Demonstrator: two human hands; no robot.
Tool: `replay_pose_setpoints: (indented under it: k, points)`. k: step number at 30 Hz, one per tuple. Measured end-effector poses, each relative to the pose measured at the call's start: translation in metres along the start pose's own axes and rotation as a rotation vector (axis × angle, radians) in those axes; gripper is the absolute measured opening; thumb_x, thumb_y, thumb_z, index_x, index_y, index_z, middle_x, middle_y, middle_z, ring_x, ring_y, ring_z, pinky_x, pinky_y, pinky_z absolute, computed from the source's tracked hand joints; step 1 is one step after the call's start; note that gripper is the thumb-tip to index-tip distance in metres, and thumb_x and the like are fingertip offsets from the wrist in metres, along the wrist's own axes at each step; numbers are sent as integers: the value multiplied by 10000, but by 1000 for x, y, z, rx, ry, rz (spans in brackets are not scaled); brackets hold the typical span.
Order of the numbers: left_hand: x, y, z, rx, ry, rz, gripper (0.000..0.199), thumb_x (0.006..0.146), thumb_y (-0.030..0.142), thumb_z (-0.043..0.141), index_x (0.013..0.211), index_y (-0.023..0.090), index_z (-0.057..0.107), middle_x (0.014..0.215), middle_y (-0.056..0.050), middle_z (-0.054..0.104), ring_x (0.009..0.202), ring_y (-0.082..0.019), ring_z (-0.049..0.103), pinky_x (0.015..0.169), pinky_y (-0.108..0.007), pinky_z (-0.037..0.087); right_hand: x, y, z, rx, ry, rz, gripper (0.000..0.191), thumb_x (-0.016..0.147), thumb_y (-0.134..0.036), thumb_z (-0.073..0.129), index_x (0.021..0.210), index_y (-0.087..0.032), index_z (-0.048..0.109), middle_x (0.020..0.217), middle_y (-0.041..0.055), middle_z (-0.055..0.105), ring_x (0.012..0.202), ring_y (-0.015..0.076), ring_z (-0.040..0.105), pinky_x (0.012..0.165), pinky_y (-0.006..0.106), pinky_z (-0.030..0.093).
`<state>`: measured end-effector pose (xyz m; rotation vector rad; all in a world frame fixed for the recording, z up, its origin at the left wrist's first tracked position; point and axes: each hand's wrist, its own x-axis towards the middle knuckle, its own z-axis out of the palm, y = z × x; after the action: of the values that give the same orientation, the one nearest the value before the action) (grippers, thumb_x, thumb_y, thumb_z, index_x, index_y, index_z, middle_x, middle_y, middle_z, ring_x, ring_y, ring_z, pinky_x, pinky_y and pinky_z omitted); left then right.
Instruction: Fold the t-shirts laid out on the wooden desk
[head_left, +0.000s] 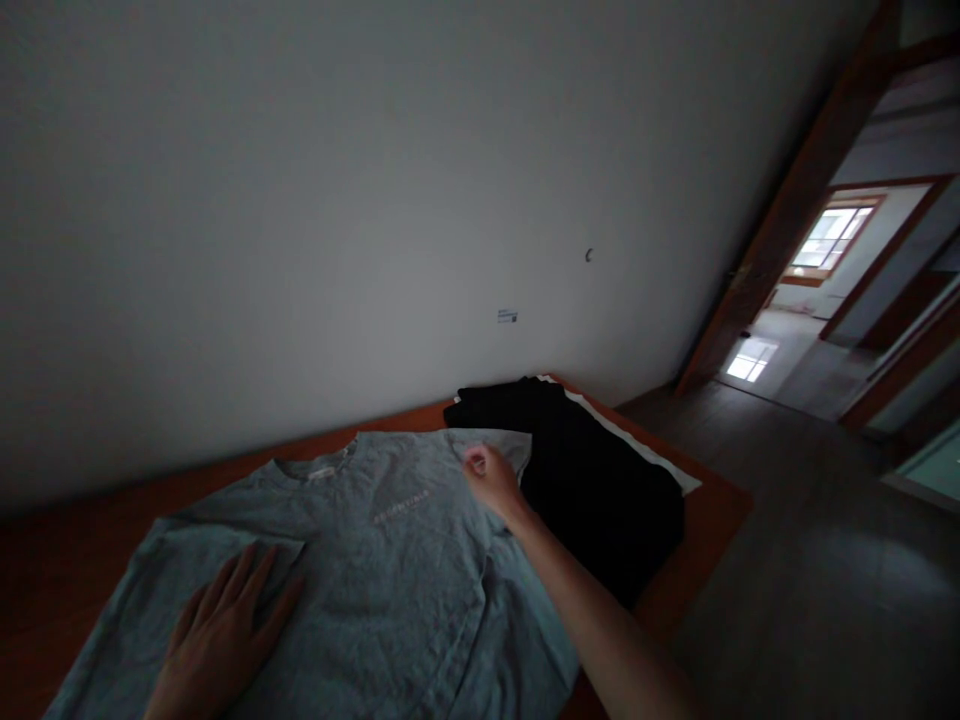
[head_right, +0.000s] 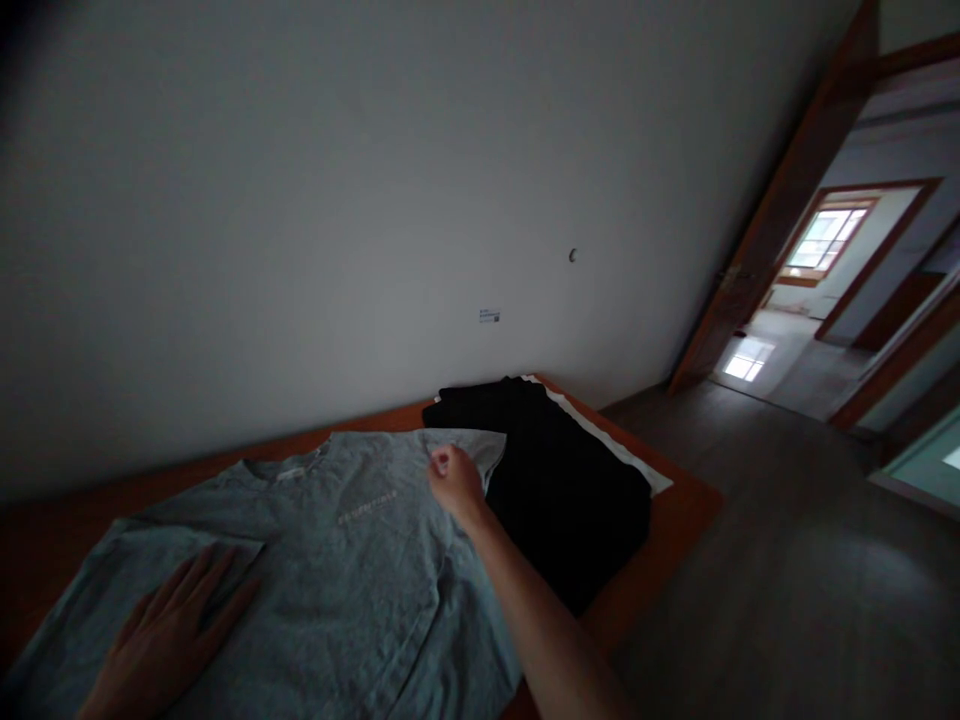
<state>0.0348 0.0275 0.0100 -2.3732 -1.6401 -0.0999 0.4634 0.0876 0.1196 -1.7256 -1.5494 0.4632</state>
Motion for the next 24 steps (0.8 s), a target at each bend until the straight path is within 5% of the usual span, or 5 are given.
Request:
replay_pose_setpoints:
  k: [3,7,11,18,24]
  points:
    - [3,8,-7,-27,-18,-74,533,827,274,484,1322,383,651,1569,-65,471,1481,-412,321,1126,-639,311,21,38,-41,-138,133,174,344,886,-250,578,1207,-141,635,1214,163,684,1134,262,648,986,380,476]
    - [10,26,-23,-120,-26,-286,646,876,472,422,1464,220,518,1581,-118,446,1475,-347,361,1170,-555,314,34,72,-62,-248,108,354,363,876,-445,622,1047,-139,712,1078,202,728,1123,339,669,929,416,501]
    - [13,36,-34,-152,-35,-366,773,884,586,334,1489,124,467,1593,-148,416,1482,-339,352,1201,-539,278,45,83,-58,-287,31,428,443,784,-598,692,876,-167,737,989,183,750,1072,374,693,866,438,522]
    - [13,42,-47,-176,-68,-387,757,897,584,343,1488,127,467,1602,-140,401,1493,-330,332,1211,-542,263,63,70,-45,-210,78,378,267,906,-315,573,1142,-207,638,1049,102,739,1059,257,694,858,311,498]
    - [14,47,-58,-180,-96,-410,727,911,580,359,1489,153,470,1603,-130,402,1492,-312,341,1220,-515,258,66,64,-35,-62,190,376,368,841,-334,644,1191,-234,587,1046,94,709,1036,266,679,886,337,490]
